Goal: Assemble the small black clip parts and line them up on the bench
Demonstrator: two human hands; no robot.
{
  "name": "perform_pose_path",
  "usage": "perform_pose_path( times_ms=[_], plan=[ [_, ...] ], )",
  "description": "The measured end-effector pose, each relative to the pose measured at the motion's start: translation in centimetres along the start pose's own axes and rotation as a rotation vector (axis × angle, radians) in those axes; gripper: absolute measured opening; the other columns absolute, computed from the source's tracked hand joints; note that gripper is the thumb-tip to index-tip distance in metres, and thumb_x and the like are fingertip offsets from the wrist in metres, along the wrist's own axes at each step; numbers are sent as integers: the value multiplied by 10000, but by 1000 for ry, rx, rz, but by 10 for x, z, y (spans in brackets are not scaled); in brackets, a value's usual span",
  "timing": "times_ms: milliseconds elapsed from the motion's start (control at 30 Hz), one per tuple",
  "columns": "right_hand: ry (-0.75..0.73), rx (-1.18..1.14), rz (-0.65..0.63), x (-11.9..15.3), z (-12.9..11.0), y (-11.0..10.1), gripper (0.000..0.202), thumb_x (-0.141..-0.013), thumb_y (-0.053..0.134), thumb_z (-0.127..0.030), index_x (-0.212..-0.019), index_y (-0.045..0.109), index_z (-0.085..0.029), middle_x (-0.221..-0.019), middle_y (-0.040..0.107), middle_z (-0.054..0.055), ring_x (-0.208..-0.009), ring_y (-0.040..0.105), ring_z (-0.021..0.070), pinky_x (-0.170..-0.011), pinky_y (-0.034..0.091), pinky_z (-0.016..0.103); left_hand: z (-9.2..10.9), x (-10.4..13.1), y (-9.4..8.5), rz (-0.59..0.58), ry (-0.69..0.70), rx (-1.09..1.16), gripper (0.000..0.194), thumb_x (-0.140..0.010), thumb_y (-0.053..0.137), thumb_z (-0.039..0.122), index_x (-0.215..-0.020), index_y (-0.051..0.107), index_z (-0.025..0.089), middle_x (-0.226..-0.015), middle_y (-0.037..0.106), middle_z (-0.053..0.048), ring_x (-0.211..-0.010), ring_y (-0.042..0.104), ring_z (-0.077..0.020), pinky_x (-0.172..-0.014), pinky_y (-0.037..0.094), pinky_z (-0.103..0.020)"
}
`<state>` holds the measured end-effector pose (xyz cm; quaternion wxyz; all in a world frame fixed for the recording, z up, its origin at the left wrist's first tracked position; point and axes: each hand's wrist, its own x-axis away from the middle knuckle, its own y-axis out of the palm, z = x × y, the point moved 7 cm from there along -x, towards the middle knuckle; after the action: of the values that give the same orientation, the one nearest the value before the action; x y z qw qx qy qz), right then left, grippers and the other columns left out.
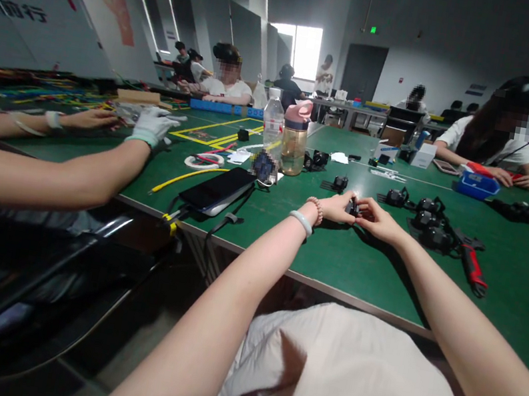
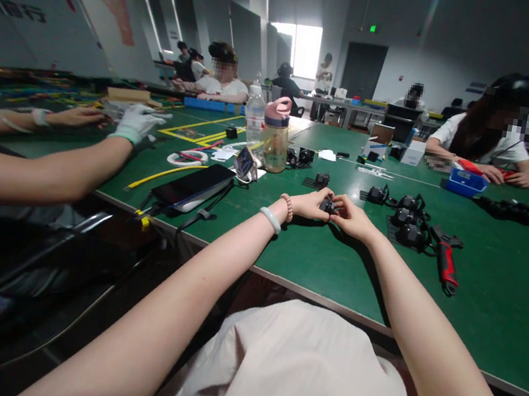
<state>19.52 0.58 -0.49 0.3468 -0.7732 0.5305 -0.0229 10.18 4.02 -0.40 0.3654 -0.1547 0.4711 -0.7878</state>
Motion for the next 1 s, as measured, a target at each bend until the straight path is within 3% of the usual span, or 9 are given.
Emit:
perform_pose_path(
  times_ms=[1000],
  plan=[
    [-28,26,118,-6,-2,-4,287,-679,524,-255,-953,473,-188,-877,571,37,-782,557,144,-729,449,323,-5,1,-2,-30,-50,-45,630,-571,570,411,-1102,315,188,-937,501,-63,-836,512,-196,-710,420,-304]
  ],
)
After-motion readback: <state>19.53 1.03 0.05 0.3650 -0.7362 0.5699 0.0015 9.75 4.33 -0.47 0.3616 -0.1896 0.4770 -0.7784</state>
